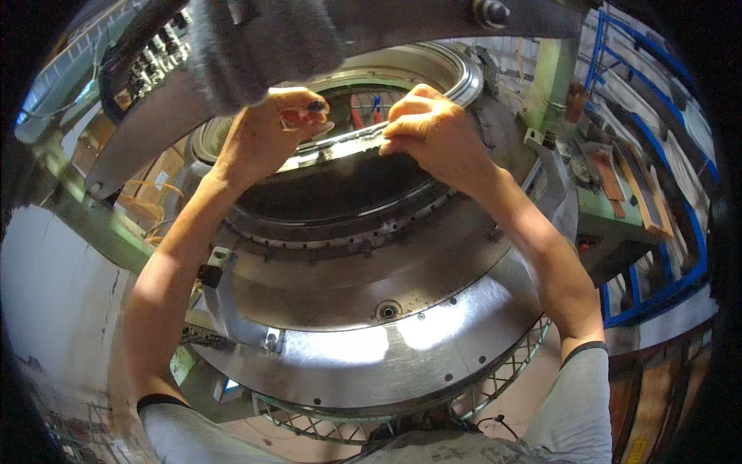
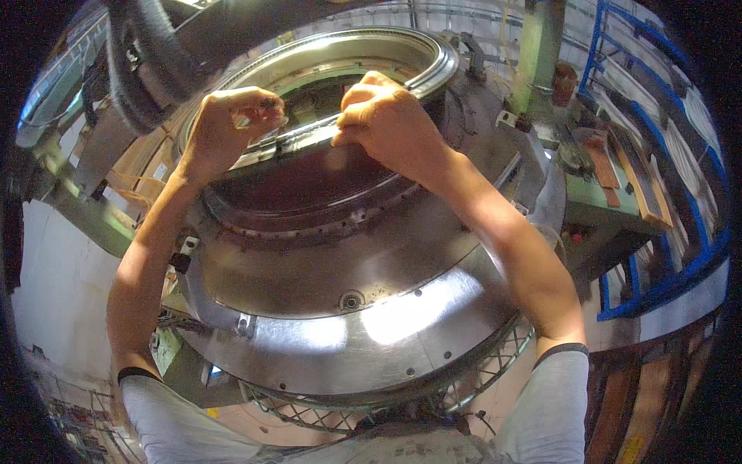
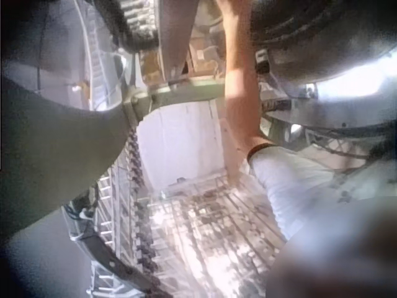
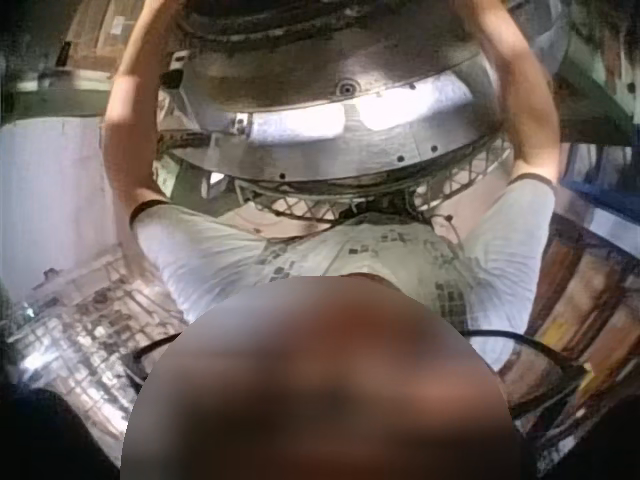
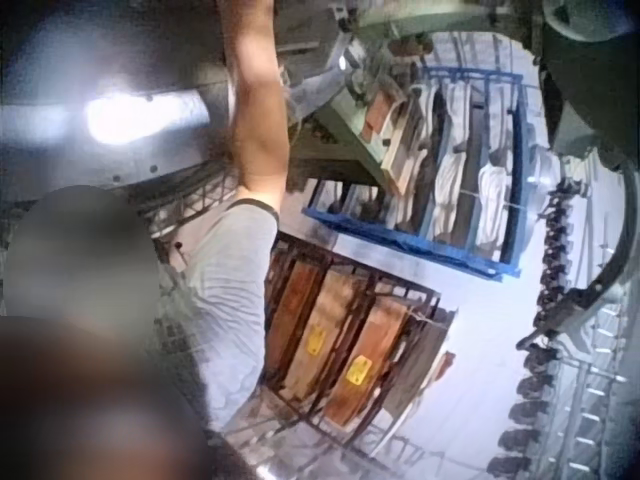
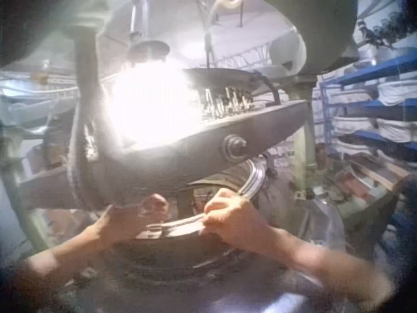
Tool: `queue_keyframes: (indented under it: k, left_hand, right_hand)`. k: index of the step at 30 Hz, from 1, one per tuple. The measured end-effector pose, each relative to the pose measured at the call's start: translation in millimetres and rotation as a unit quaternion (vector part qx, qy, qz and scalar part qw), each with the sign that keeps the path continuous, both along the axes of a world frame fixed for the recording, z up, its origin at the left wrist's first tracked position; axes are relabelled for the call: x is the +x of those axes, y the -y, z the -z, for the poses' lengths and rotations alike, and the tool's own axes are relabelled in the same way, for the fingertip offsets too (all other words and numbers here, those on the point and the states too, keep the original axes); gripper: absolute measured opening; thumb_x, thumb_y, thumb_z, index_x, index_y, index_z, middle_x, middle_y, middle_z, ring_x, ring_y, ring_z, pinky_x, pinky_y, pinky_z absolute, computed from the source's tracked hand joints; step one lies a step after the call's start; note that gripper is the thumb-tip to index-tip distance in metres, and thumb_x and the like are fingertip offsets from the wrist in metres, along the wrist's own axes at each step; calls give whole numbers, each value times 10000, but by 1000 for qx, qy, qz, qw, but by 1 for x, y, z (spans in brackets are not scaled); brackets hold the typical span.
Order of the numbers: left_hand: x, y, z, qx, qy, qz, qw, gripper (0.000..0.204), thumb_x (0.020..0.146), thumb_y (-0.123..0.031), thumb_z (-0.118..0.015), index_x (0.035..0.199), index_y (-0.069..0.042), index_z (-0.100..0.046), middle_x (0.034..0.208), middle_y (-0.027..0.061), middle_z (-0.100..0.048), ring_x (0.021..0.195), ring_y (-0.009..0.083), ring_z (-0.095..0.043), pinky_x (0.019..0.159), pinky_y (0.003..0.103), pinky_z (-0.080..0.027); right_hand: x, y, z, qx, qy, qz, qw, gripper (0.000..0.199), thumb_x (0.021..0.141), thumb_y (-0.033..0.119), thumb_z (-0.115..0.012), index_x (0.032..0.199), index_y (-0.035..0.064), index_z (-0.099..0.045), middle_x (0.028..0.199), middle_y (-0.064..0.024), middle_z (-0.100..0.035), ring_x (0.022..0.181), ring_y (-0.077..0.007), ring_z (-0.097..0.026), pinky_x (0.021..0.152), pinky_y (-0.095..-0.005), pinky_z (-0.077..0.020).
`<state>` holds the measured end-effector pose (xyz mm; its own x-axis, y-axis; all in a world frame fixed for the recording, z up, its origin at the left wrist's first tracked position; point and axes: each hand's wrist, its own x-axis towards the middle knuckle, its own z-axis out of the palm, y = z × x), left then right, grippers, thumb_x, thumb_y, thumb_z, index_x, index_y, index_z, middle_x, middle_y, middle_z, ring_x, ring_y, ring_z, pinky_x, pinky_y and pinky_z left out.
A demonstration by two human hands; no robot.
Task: The person repeatedly picks up small cylindrical metal parts from a tray, aligns them by hand, and places them into slots around the rim of a large circular metal machine. The person continues this cycle of picking, aligning, and inserting throughout the clip.
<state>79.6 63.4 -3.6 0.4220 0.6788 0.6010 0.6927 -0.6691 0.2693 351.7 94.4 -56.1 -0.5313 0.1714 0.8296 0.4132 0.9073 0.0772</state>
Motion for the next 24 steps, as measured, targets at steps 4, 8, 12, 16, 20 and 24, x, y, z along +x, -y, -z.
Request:
queue_keyframes:
  k: [4, 8, 12, 16, 20, 24]
  left_hand:
    - [-32, 6, 14, -71, 72, 53, 993, 193, 899, -52, -807, 1088, -21, -784, 980, 54, -788, 904, 110, -721, 829, 280, -595]
    - [-40, 0, 25, -169, 152, 79, 971, 213, 890, -16, -800, 1102, -20, -776, 969, 52, -787, 904, 92, -720, 804, 250, -586]
    - [-40, 0, 31, -171, 146, 84, 971, 228, 890, -17, -799, 1115, -10, -767, 1020, 68, -786, 939, 104, -725, 873, 266, -598]
    - [-39, -1, 31, -213, 194, 96, 953, 254, 893, -8, -791, 1144, -10, -755, 1055, 85, -786, 989, 131, -730, 927, 290, -592]
    - [-39, 0, 29, -210, 173, 117, 955, 284, 910, -12, -775, 1192, -23, -741, 1087, 104, -784, 1038, 164, -734, 963, 314, -583]
    - [-37, -3, 29, -199, 160, 114, 960, 301, 917, -42, -778, 1214, -24, -732, 1120, 143, -784, 1035, 180, -741, 957, 325, -585]
  right_hand:
    - [-22, 15, -1, 94, 1, -33, 995, 249, 741, 225, -861, 907, 64, -766, 885, -45, -702, 912, -265, -652, 826, -393, -550]
    - [-55, 23, 3, 12, -9, -47, 999, 255, 730, 203, -865, 918, 57, -774, 902, -56, -703, 911, -265, -651, 831, -386, -552]
    - [-63, 28, 5, 34, -33, -26, 999, 173, 735, 195, -840, 779, 62, -738, 845, -62, -670, 907, -291, -628, 816, -409, -554]
    - [-79, 30, 8, 7, -55, -45, 997, 197, 719, 205, -854, 806, 62, -750, 842, -63, -664, 895, -288, -614, 801, -420, -551]
    - [-85, 33, 12, 19, -60, 7, 998, 156, 742, 213, -845, 780, 85, -766, 845, -52, -655, 903, -283, -602, 806, -413, -536]
    - [-80, 34, 12, 25, -61, 40, 997, 169, 726, 214, -870, 823, 97, -795, 872, -36, -667, 912, -272, -615, 832, -410, -527]
